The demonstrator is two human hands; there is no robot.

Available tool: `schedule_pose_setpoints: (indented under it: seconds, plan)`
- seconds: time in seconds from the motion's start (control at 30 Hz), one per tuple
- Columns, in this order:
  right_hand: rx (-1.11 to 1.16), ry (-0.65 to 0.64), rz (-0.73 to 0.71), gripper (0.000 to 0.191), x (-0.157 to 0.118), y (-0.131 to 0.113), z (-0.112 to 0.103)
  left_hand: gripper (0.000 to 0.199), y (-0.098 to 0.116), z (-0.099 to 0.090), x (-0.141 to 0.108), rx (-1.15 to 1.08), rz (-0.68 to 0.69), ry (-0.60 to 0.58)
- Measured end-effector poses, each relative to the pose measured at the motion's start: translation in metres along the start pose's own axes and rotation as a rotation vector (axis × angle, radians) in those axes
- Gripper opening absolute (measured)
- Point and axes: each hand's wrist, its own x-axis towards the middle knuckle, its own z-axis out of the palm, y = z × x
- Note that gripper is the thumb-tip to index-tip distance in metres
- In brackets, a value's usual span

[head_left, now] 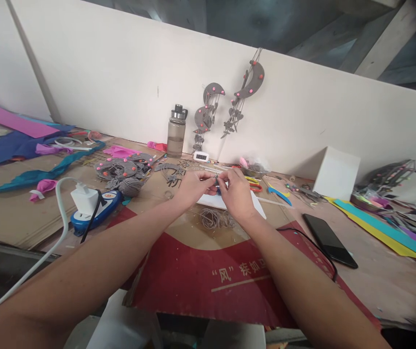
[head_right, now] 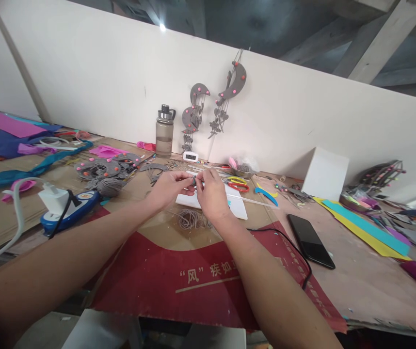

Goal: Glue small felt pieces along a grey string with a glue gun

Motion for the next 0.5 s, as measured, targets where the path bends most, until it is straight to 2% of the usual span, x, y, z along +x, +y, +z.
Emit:
schedule_pose_setpoints:
  seconds: [0.2, 0.4, 0.5]
  plan:
    - [0.090, 0.012, 0.114, 0.004, 0.002, -0.001, -0.001, 0.009, 0.001, 0.000, -0.003, 0.133, 0.053, -0.002]
    - [0.420, -0.073, 0.426, 0.014, 0.005, 0.012, 0.003, 0.014, -0.001, -0.004, -0.004, 0.337, 0.171, -0.028]
    - [0.549, -0.103, 0.516, 0.017, 0.004, 0.017, 0.006, 0.013, -0.001, -0.003, -0.004, 0.313, 0.125, -0.047]
